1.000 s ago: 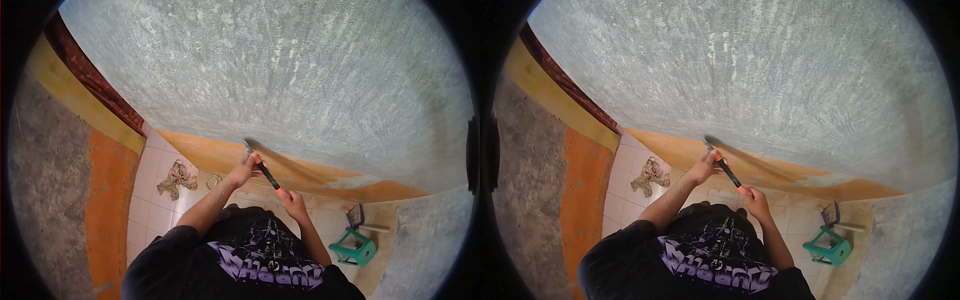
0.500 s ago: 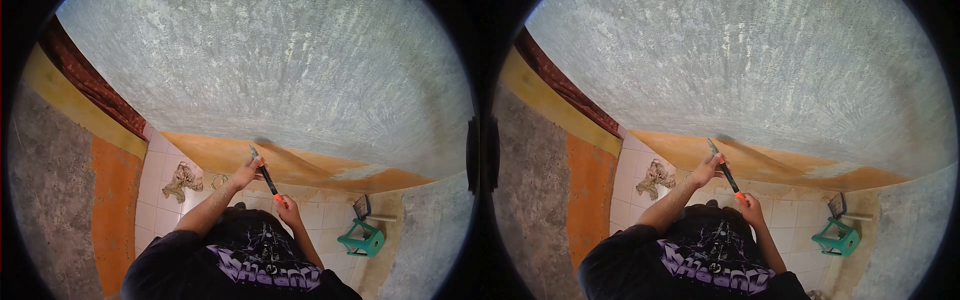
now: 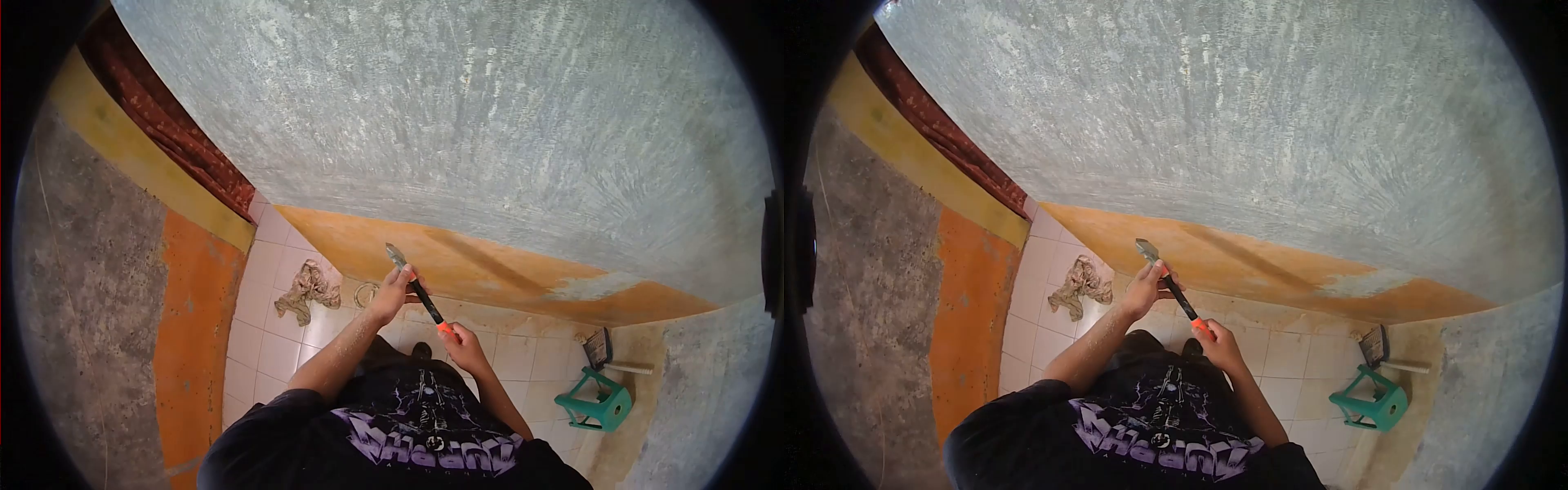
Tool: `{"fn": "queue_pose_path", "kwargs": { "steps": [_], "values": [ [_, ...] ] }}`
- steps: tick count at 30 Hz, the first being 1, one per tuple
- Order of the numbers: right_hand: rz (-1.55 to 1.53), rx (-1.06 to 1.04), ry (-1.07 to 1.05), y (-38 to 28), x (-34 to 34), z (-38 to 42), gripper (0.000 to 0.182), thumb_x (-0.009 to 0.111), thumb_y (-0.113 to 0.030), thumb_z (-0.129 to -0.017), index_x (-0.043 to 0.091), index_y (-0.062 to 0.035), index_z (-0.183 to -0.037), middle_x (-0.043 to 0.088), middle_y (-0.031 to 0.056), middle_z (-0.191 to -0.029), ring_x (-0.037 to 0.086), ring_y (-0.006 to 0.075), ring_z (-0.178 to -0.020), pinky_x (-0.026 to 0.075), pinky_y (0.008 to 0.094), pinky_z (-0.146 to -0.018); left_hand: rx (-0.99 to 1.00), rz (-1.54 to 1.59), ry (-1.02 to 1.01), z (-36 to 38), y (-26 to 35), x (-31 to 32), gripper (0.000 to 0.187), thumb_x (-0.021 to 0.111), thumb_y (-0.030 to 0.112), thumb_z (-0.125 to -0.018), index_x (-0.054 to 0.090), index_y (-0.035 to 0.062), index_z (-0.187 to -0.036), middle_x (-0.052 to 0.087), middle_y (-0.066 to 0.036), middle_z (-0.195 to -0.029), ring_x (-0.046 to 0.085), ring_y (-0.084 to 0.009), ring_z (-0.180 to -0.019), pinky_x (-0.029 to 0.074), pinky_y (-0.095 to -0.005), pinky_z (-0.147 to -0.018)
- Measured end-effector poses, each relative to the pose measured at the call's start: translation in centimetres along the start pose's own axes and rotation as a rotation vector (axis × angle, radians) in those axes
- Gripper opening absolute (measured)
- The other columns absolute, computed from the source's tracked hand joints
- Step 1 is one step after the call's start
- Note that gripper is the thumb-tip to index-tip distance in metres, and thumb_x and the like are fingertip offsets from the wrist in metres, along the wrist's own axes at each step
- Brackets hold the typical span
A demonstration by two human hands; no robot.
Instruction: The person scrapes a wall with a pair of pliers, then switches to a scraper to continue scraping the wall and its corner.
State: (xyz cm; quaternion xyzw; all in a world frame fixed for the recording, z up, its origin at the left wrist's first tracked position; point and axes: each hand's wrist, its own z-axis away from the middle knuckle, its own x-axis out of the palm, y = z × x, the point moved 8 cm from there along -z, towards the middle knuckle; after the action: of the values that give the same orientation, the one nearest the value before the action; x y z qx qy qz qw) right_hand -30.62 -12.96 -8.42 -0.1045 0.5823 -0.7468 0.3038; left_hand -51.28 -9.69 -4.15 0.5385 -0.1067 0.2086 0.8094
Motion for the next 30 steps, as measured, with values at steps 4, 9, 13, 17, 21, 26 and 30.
{"fn": "queue_pose_path", "kwargs": {
  "steps": [4,9,13,17,21,26,30],
  "values": [
    [-0.287,0.153,-0.056,0.3,3.1,0.5,0.025,0.060,-0.029,-0.097,0.063,-0.0045,-0.103,0.047,-0.0054,-0.063,0.042,0.0044,-0.054,0.034,0.0234,-0.048,0.005,0.055,-0.039,0.1,0.8,-1.1,0.035,0.031,0.040,-0.106,0.048,0.0087,-0.107,0.058,-0.007,-0.090,0.066,-0.0254,-0.088,0.055,-0.0421,-0.082],
    [-0.340,0.119,-0.064,-3.7,7.4,-1.9,0.020,0.057,-0.025,-0.099,0.059,-0.0049,-0.101,0.048,-0.0052,-0.064,0.041,0.0038,-0.050,0.034,0.0218,-0.046,0.059,0.048,-0.103,0.0,4.9,-4.1,0.037,0.032,0.041,-0.106,0.046,0.0081,-0.113,0.057,-0.007,-0.086,0.064,-0.0230,-0.080,0.054,-0.0399,-0.079],
    [-0.374,0.083,-0.041,-6.9,13.0,-4.5,0.020,0.056,-0.024,-0.099,0.057,-0.0047,-0.099,0.046,-0.0051,-0.064,0.041,0.0041,-0.051,0.035,0.0226,-0.046,0.073,0.015,-0.147,0.7,9.2,-9.1,0.042,0.034,0.044,-0.105,0.044,0.0062,-0.119,0.057,-0.007,-0.085,0.064,-0.0216,-0.078,0.054,-0.0374,-0.079],
    [-0.421,0.024,-0.015,-8.6,19.8,-6.9,0.018,0.057,-0.023,-0.099,0.057,-0.0049,-0.098,0.046,-0.0048,-0.064,0.042,0.0040,-0.052,0.035,0.0226,-0.046,0.051,-0.004,-0.205,1.2,12.0,-14.3,0.046,0.032,0.045,-0.105,0.042,0.0051,-0.126,0.057,-0.009,-0.086,0.064,-0.0217,-0.080,0.053,-0.0374,-0.080],
    [-0.427,0.008,0.072,-8.5,24.1,-8.3,0.018,0.058,-0.023,-0.098,0.057,-0.0046,-0.098,0.048,-0.0047,-0.066,0.043,0.0041,-0.053,0.036,0.0224,-0.048,0.026,0.012,-0.261,1.4,13.0,-17.3,0.046,0.030,0.044,-0.106,0.039,0.0051,-0.130,0.057,-0.010,-0.087,0.063,-0.0224,-0.083,0.053,-0.0376,-0.081],
    [-0.402,0.000,0.142,-9.4,26.8,-8.0,0.020,0.062,-0.023,-0.096,0.058,-0.0044,-0.100,0.048,-0.0052,-0.067,0.044,0.0037,-0.055,0.036,0.0217,-0.049,0.016,0.043,-0.306,1.9,12.7,-19.8,0.046,0.029,0.044,-0.106,0.038,0.0060,-0.130,0.055,-0.010,-0.085,0.060,-0.0221,-0.083,0.051,-0.0378,-0.082],
    [-0.385,0.063,0.102,-10.0,26.9,-8.3,0.019,0.062,-0.022,-0.096,0.058,-0.0050,-0.101,0.048,-0.0052,-0.068,0.045,0.0036,-0.056,0.037,0.0218,-0.051,0.037,0.115,-0.296,2.3,13.0,-19.9,0.043,0.028,0.046,-0.106,0.039,0.0094,-0.127,0.052,-0.008,-0.081,0.055,-0.0197,-0.078,0.048,-0.0376,-0.080]
  ]
}}
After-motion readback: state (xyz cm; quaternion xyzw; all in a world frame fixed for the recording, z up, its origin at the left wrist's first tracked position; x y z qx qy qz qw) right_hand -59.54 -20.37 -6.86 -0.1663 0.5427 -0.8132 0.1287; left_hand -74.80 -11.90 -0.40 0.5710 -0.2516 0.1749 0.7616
